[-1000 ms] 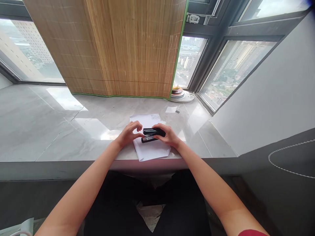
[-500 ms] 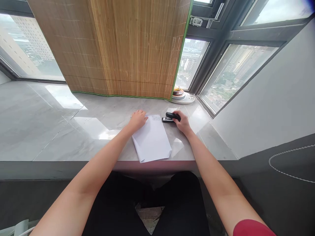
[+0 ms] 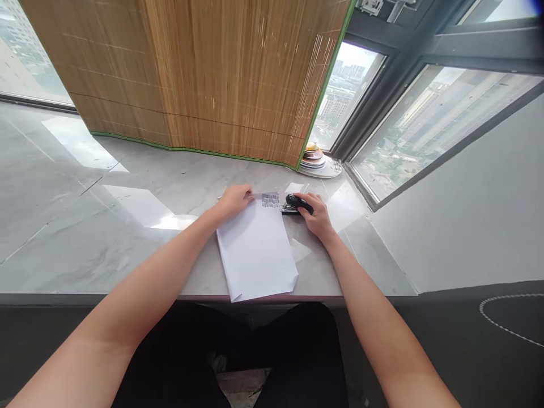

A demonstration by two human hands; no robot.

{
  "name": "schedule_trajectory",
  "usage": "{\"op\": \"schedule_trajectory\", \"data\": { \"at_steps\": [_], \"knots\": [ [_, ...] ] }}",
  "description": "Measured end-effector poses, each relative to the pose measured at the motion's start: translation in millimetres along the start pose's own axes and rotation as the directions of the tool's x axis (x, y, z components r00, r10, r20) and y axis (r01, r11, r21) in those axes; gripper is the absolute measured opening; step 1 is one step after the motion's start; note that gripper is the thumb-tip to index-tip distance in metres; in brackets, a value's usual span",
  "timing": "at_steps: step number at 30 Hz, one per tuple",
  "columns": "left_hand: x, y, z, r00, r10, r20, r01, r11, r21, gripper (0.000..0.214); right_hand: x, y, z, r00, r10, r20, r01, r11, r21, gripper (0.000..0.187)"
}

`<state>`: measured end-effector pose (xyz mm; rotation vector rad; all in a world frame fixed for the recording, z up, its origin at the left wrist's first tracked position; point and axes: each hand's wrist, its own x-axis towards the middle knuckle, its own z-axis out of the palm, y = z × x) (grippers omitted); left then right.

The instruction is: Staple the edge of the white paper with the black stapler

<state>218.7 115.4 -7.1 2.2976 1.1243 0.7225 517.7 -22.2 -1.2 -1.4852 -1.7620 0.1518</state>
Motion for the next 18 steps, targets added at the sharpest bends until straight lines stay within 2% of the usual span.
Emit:
{"op": "schedule_trajectory", "data": {
  "at_steps": [2,5,8,9,11,13,14,16,18],
  "knots": [
    [0,3,-2.0,0.999,-0.015,0.031,0.015,1.000,0.003,0.005,0,-3,0,1.000,-0.013,0.002,0.013,1.000,0.001,0.043],
    [-3,16,-2.9,0.999,-0.010,0.034,0.006,0.993,0.117,0.010,0,-5,0,0.999,-0.045,0.015,0.045,0.999,-0.016,0.039],
    [-10,33,-3.5,0.985,0.170,0.003,-0.167,0.962,0.216,0.019,-1,-5,2,0.998,-0.063,0.017,0.063,0.998,-0.024,0.038],
    [-13,38,-3.6,0.966,0.257,0.040,-0.260,0.940,0.222,0.022,-1,-4,3,0.997,-0.070,0.013,0.070,0.997,-0.017,0.039],
    [-19,45,-2.9,0.894,0.414,0.173,-0.443,0.876,0.191,0.029,-1,-3,4,0.996,-0.090,0.017,0.090,0.996,-0.007,0.045],
    [-24,48,-0.3,0.800,0.514,0.309,-0.574,0.806,0.145,0.038,-2,0,5,0.993,-0.110,0.034,0.111,0.994,-0.020,0.051],
    [-26,49,1.5,0.767,0.536,0.354,-0.609,0.782,0.135,0.043,-2,1,6,0.992,-0.115,0.042,0.117,0.993,-0.034,0.053],
    [-28,47,4.7,0.733,0.541,0.413,-0.635,0.761,0.131,0.049,-2,3,6,0.992,-0.116,0.047,0.118,0.991,-0.064,0.054],
    [-28,45,6.3,0.733,0.520,0.438,-0.628,0.765,0.143,0.050,-3,4,6,0.993,-0.111,0.038,0.114,0.990,-0.086,0.053]
  ]
}}
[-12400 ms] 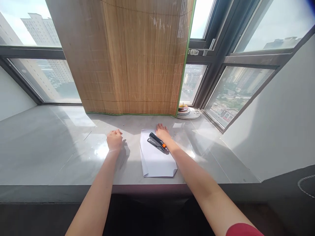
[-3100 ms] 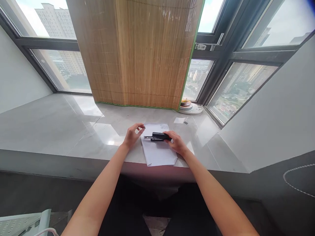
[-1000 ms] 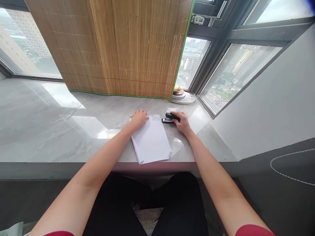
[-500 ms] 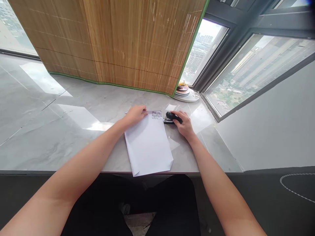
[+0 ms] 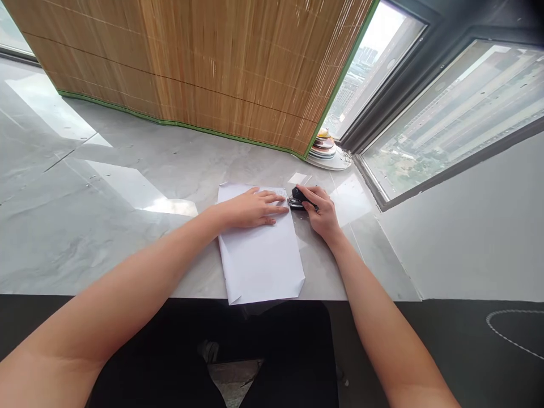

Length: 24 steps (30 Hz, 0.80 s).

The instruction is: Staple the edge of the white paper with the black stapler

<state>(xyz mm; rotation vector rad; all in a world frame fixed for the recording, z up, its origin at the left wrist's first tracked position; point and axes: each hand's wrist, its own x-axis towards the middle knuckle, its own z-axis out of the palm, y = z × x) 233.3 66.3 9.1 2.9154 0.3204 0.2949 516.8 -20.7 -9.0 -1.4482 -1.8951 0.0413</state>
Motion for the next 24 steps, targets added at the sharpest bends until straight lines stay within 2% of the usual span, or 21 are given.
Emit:
{"op": "schedule_trajectory", "data": {
  "at_steps": [16,24],
  "knots": [
    [0.7,-1.9,-0.3,0.998,-0.037,0.055,0.036,0.999,0.030,0.051,-0.7,-3.1,1.1,1.000,0.003,0.002,-0.003,0.997,-0.082,0.054],
    [1.4,-3.0,3.3,0.999,-0.032,0.019,0.032,0.999,0.004,0.050,-0.8,-3.8,2.8,1.000,0.008,0.000,-0.007,0.995,-0.103,0.055]
  ]
}}
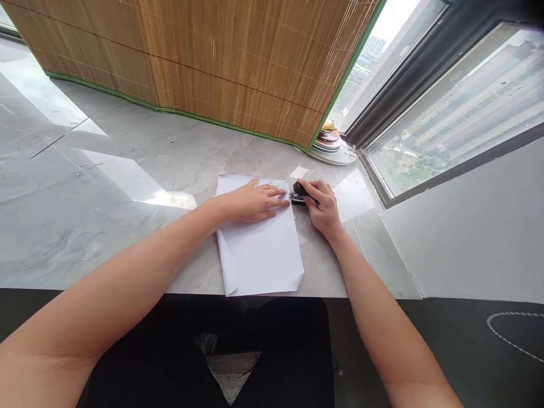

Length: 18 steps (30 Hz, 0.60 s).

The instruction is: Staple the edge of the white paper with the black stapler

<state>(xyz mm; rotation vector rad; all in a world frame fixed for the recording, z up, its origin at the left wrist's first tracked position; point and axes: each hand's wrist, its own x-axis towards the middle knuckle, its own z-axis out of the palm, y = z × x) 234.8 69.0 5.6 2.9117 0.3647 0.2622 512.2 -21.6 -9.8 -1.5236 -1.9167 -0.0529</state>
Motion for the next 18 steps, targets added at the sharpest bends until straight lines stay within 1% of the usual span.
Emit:
{"op": "schedule_trajectory", "data": {
  "at_steps": [9,18],
  "knots": [
    [0.7,4.9,-5.9,1.000,-0.002,0.020,0.002,1.000,0.016,0.050,-0.5,-3.6,0.8,1.000,0.022,0.015,-0.021,0.997,-0.071,0.055],
    [0.9,2.8,-3.3,1.000,-0.004,0.012,0.004,1.000,-0.015,0.051,-1.6,-10.1,1.1,0.999,0.044,0.033,-0.040,0.993,-0.111,0.054]
  ]
}}
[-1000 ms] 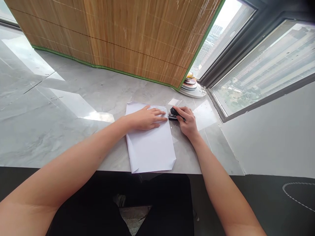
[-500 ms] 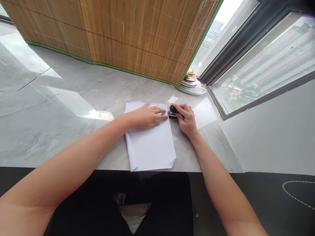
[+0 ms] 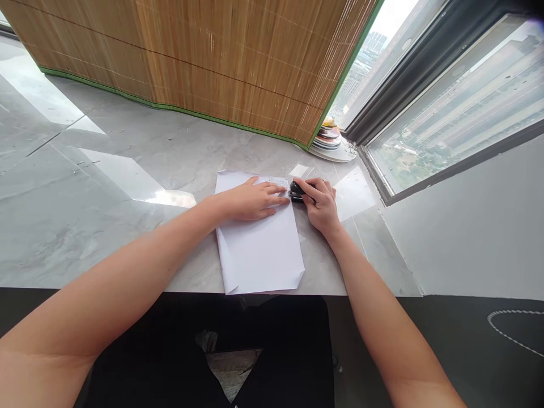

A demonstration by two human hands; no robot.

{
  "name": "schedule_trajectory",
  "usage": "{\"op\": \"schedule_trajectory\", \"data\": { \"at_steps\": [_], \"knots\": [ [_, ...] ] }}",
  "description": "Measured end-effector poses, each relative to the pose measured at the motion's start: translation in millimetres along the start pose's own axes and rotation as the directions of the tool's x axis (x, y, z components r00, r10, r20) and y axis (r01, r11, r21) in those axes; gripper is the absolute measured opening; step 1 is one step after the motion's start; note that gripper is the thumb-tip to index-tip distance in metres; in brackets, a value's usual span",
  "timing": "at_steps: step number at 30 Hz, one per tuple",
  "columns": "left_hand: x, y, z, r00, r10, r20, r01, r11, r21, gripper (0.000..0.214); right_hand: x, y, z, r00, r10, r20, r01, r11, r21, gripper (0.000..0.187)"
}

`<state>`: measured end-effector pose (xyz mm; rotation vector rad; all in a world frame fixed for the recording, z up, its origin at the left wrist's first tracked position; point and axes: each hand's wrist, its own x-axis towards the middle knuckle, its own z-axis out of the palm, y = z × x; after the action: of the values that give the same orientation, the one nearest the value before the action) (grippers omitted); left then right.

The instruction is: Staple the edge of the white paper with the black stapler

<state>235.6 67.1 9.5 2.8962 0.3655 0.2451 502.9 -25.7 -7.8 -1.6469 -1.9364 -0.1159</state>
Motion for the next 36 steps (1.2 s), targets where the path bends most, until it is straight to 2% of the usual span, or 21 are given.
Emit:
{"op": "schedule_trajectory", "data": {
  "at_steps": [15,24,32,34,36],
  "knots": [
    [0,0,-2.5,0.999,-0.028,0.040,0.028,1.000,0.001,0.053,-1,-12,4,0.998,-0.057,0.026,0.059,0.993,-0.102,0.056],
    [-1,0,-5.6,0.998,-0.029,0.062,0.030,1.000,-0.009,0.053,4,9,6,0.987,0.104,-0.121,-0.096,0.993,0.069,0.062],
    [-1,-2,-3.2,0.997,-0.043,0.061,0.046,0.998,-0.048,0.053,6,19,6,0.949,0.219,-0.225,-0.220,0.975,0.021,0.060],
    [1,-2,-4.0,0.999,-0.032,0.031,0.034,0.995,-0.089,0.052,6,23,5,0.939,0.259,-0.225,-0.255,0.966,0.046,0.055],
    [4,-6,-6.9,0.995,-0.054,-0.084,0.038,0.983,-0.178,0.048,6,28,4,0.930,0.302,-0.210,-0.290,0.953,0.087,0.045]
  ]
}}
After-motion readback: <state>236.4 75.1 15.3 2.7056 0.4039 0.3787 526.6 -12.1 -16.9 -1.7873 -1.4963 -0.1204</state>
